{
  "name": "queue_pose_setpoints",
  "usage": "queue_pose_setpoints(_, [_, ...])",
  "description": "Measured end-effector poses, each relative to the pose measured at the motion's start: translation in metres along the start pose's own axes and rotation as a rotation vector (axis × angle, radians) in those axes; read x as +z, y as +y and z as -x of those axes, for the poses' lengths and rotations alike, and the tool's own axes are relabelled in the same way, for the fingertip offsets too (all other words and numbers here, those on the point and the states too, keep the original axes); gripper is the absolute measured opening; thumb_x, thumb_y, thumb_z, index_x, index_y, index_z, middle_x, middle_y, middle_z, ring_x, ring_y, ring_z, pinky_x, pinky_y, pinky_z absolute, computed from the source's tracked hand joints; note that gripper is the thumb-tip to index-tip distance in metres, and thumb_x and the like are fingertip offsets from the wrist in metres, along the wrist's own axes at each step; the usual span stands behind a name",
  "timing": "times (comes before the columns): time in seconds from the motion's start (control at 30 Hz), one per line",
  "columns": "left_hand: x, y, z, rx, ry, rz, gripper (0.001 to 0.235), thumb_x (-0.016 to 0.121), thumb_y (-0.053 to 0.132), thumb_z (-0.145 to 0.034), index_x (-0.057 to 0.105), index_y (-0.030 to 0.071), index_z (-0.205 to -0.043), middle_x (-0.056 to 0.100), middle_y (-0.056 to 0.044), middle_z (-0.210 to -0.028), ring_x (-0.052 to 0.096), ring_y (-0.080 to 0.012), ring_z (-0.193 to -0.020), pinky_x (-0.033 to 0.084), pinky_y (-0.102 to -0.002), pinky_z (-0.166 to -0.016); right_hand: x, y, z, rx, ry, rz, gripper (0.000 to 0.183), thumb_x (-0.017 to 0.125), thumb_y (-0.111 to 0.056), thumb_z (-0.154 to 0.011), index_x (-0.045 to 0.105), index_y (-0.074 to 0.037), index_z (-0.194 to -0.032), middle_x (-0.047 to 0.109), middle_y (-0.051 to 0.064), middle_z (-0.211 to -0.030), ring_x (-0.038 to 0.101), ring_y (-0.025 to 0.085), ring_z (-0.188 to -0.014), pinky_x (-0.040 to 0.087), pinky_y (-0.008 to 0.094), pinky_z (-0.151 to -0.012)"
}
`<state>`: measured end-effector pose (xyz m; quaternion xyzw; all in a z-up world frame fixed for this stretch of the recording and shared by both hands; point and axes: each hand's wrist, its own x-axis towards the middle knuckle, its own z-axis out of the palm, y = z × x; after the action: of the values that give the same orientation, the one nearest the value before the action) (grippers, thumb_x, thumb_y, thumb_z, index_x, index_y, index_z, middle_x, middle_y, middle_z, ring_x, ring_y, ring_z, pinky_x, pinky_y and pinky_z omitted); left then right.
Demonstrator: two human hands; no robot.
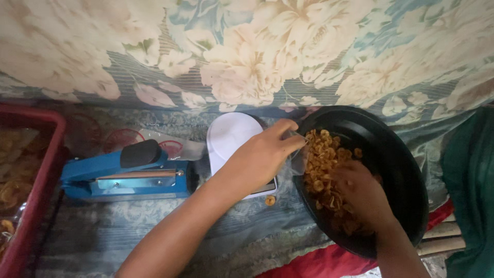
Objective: The person scoops dried banana chips from a black bowl into a small plastic bag placed on a digital scale. After filling the bag, they use a blue heat sealer to close it and place the sealed package into a red basket.
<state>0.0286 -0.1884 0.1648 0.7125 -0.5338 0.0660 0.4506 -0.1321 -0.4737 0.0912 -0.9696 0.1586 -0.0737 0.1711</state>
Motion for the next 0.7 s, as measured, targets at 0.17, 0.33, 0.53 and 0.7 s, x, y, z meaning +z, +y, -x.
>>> queue_pose_setpoints(0.17, [0.008,-0.009,0.001,0.048,0.027,0.005,0.033,0.06,-0.002,-0.084,0.068,0.004,-0.115,0.06,-0.019,-0.128,0.069,-0.0391,-0.099,0.055,-0.045,-0.081,-0.006,0.01,-0.014,0.302,-0.065,-0.562,0.031,0.067,-0.023,-0.096,0.075,-0.003,-0.119,0.079,0.008,-0.096,0.071,0.017,-0.09,0.054,0.03,-0.079])
queue_pose_setpoints(0.33, [0.02,-0.01,0.005,0.0,-0.087,0.009,0.03,0.059,0.001,-0.087,0.069,0.003,-0.115,0.061,-0.019,-0.122,0.069,-0.0385,-0.099,0.056,-0.044,-0.084,-0.017,-0.008,-0.023,0.329,-0.085,-0.71,0.032,0.066,-0.021,-0.096,0.073,0.002,-0.117,0.078,0.008,-0.093,0.075,0.017,-0.086,0.056,0.03,-0.079])
queue_pose_setpoints(0.53, [0.028,-0.008,0.003,-0.082,-0.084,0.212,0.019,0.06,0.008,-0.093,0.071,0.001,-0.106,0.063,-0.018,-0.108,0.068,-0.0378,-0.091,0.054,-0.045,-0.08,-0.029,-0.051,-0.031,0.22,-0.169,-0.714,0.031,0.066,-0.018,-0.097,0.075,0.002,-0.119,0.08,0.014,-0.092,0.076,0.019,-0.086,0.058,0.031,-0.08])
queue_pose_setpoints(0.7, [0.03,-0.01,-0.003,-0.132,0.002,0.28,0.019,0.066,0.016,-0.097,0.069,-0.002,-0.09,0.063,-0.018,-0.093,0.065,-0.0391,-0.088,0.051,-0.047,-0.077,-0.037,-0.079,-0.03,0.154,-0.234,-0.821,0.031,0.067,-0.008,-0.092,0.074,0.002,-0.12,0.079,0.01,-0.103,0.077,0.017,-0.09,0.06,0.03,-0.082])
